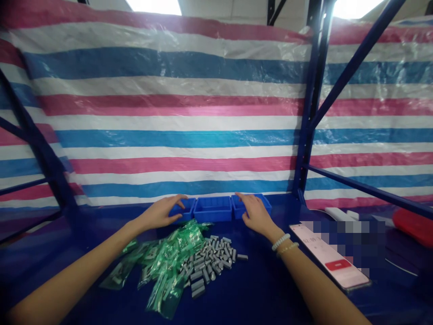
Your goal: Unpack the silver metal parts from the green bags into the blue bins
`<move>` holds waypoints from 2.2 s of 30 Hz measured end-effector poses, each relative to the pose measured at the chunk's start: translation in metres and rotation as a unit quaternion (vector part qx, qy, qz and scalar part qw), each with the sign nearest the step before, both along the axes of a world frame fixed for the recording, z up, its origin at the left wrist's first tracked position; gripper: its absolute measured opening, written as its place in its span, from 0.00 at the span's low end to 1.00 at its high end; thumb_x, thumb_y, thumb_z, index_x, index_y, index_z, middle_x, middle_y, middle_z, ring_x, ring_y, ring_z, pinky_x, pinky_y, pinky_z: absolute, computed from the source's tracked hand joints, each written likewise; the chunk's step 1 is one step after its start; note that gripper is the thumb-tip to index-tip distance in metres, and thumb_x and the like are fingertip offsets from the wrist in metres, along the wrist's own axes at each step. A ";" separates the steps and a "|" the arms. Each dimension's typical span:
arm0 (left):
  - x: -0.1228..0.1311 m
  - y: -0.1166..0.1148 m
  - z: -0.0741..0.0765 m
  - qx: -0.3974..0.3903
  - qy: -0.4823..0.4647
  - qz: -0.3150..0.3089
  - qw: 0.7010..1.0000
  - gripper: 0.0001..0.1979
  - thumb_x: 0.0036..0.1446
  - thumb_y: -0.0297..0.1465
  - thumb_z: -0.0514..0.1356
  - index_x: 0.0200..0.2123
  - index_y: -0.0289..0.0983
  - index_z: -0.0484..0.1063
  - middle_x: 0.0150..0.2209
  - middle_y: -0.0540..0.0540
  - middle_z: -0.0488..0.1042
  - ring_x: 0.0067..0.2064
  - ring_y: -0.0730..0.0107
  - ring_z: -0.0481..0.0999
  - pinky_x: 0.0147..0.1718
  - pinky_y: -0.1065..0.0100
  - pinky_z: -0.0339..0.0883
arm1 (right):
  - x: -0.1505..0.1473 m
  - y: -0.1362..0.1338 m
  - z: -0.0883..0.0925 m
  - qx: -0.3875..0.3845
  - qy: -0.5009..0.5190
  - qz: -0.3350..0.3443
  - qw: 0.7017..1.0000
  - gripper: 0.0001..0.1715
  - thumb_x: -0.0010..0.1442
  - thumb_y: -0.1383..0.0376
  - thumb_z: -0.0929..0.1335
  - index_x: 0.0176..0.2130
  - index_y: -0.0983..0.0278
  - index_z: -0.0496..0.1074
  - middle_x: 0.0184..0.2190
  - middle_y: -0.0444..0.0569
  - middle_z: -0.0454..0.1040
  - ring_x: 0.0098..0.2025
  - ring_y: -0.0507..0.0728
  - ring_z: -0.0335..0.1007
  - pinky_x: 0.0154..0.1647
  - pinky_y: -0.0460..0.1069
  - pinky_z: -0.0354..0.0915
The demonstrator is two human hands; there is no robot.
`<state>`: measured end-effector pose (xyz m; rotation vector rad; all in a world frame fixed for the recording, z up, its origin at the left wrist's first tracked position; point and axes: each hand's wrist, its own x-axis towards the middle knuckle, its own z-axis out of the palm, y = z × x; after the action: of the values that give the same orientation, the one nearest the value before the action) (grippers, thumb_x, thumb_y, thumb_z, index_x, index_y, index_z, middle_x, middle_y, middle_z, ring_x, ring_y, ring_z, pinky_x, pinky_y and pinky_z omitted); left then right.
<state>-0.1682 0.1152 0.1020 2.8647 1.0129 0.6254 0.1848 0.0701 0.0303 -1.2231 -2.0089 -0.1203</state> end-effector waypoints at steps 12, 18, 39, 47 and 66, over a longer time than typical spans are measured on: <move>-0.152 -0.111 -0.077 0.010 0.017 0.179 0.984 0.49 0.44 0.49 0.65 0.67 0.52 0.47 0.66 0.44 0.60 0.64 0.41 0.61 0.59 0.49 0.60 | -0.053 -0.124 -0.017 -0.198 -0.105 0.067 0.972 0.67 0.44 0.43 0.75 0.69 0.45 0.36 0.70 0.57 0.41 0.69 0.80 0.33 0.60 0.79 0.43; -0.131 -0.114 -0.080 -0.039 0.080 0.141 0.986 0.63 0.36 0.54 0.69 0.69 0.54 0.34 0.70 0.40 0.48 0.67 0.35 0.50 0.59 0.37 0.51 | -0.094 -0.106 -0.024 -0.231 -0.070 0.087 0.967 0.75 0.38 0.36 0.73 0.70 0.53 0.34 0.71 0.63 0.37 0.68 0.85 0.28 0.57 0.84 0.36; -0.022 -0.121 -0.081 -0.089 -0.019 0.046 0.995 0.60 0.39 0.52 0.69 0.69 0.51 0.37 0.70 0.39 0.41 0.67 0.30 0.46 0.59 0.32 0.50 | -0.096 -0.086 -0.020 -0.186 -0.079 0.090 0.975 0.71 0.38 0.31 0.69 0.68 0.62 0.49 0.62 0.62 0.60 0.61 0.75 0.54 0.60 0.71 0.47; -0.015 -0.119 -0.086 -0.077 -0.035 0.037 0.996 0.54 0.43 0.35 0.67 0.68 0.49 0.40 0.70 0.40 0.43 0.68 0.35 0.48 0.60 0.35 0.52 | -0.093 -0.065 -0.016 -0.161 -0.077 0.150 0.972 0.61 0.38 0.38 0.73 0.61 0.67 0.60 0.54 0.60 0.66 0.53 0.70 0.61 0.55 0.66 0.56; -0.004 -0.124 -0.084 -0.038 -0.100 0.002 0.994 0.41 0.53 0.29 0.60 0.67 0.48 0.45 0.65 0.41 0.58 0.64 0.46 0.60 0.59 0.39 0.58 | -0.086 -0.066 -0.011 -0.144 -0.071 0.216 0.963 0.22 0.58 0.49 0.70 0.44 0.62 0.67 0.40 0.49 0.73 0.42 0.59 0.69 0.43 0.51 0.63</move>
<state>-0.1721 -0.0089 0.0185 2.6699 0.9896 0.8355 0.0993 0.0041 0.0197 -0.9324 -2.4362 0.3168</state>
